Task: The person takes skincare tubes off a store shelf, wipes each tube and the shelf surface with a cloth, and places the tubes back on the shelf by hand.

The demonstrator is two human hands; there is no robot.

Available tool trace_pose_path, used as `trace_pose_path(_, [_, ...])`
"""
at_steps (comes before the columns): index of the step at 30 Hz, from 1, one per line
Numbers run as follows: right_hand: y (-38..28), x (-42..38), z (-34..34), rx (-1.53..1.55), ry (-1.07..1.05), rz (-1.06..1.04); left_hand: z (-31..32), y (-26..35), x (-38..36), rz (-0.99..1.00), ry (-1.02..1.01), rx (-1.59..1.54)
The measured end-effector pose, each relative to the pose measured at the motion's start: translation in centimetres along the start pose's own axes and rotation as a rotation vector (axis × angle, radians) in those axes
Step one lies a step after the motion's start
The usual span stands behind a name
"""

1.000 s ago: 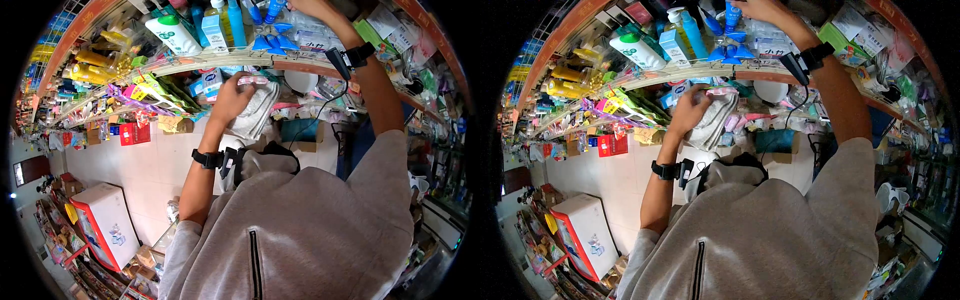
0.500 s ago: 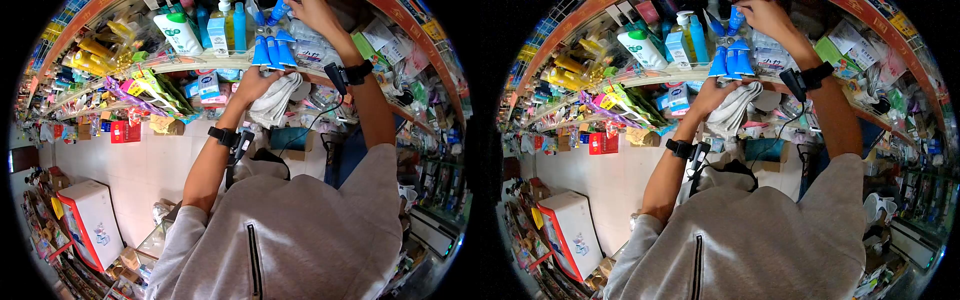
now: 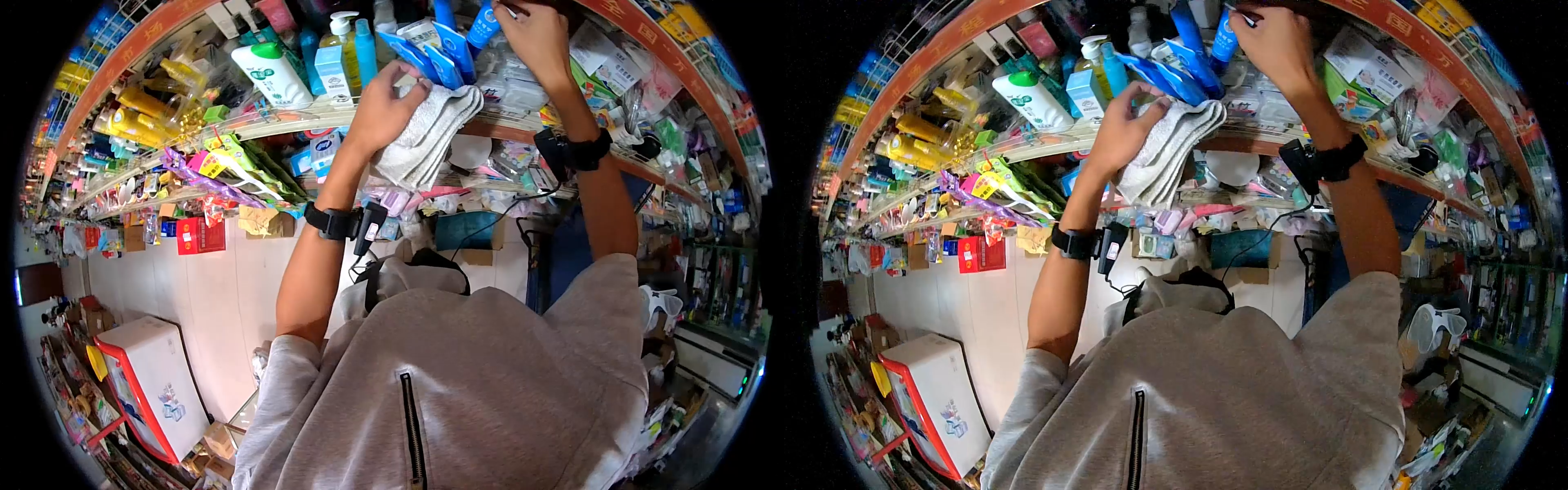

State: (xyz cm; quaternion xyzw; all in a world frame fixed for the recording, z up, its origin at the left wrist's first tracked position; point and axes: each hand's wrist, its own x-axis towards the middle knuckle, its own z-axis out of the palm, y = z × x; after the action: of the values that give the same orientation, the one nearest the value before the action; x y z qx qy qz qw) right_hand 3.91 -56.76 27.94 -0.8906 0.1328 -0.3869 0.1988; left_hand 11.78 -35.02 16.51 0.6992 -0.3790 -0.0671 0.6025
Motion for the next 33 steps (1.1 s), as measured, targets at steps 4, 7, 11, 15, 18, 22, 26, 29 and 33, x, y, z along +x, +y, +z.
trace_pose_path(4, [2.0,-0.9,-2.0,0.076,0.253,-0.060,1.4,-0.5,3.7,0.103,-0.064,0.057])
trace_pose_path(7, [4.1,-0.9,-3.3,-0.179,0.203,0.217,1.5,2.0,5.0,0.002,-0.100,0.163])
trace_pose_path(11, [6.3,-0.9,-3.6,0.048,0.144,0.432,0.8,2.7,4.7,0.010,-0.125,0.320])
trace_pose_path(15, [5.9,-0.8,-4.0,-0.083,0.042,0.436,1.2,5.5,1.0,0.052,-0.352,0.486])
trace_pose_path(18, [5.9,-0.7,-3.6,-0.082,0.015,0.334,4.2,4.5,-1.1,0.209,-0.430,0.575])
trace_pose_path(22, [6.1,-1.1,-3.3,0.217,-0.002,0.014,8.3,5.6,-1.4,0.119,-0.554,0.508])
trace_pose_path(26, [8.4,-1.3,-4.0,0.313,-0.355,0.162,11.6,5.7,-0.8,0.104,-0.492,0.625])
trace_pose_path(29, [9.1,-2.6,-3.5,0.386,-0.276,0.012,13.5,4.6,0.5,0.123,-0.419,0.754])
trace_pose_path(33, [8.0,-3.1,-4.1,0.231,-0.150,-0.047,15.1,4.2,1.6,0.085,-0.403,0.860])
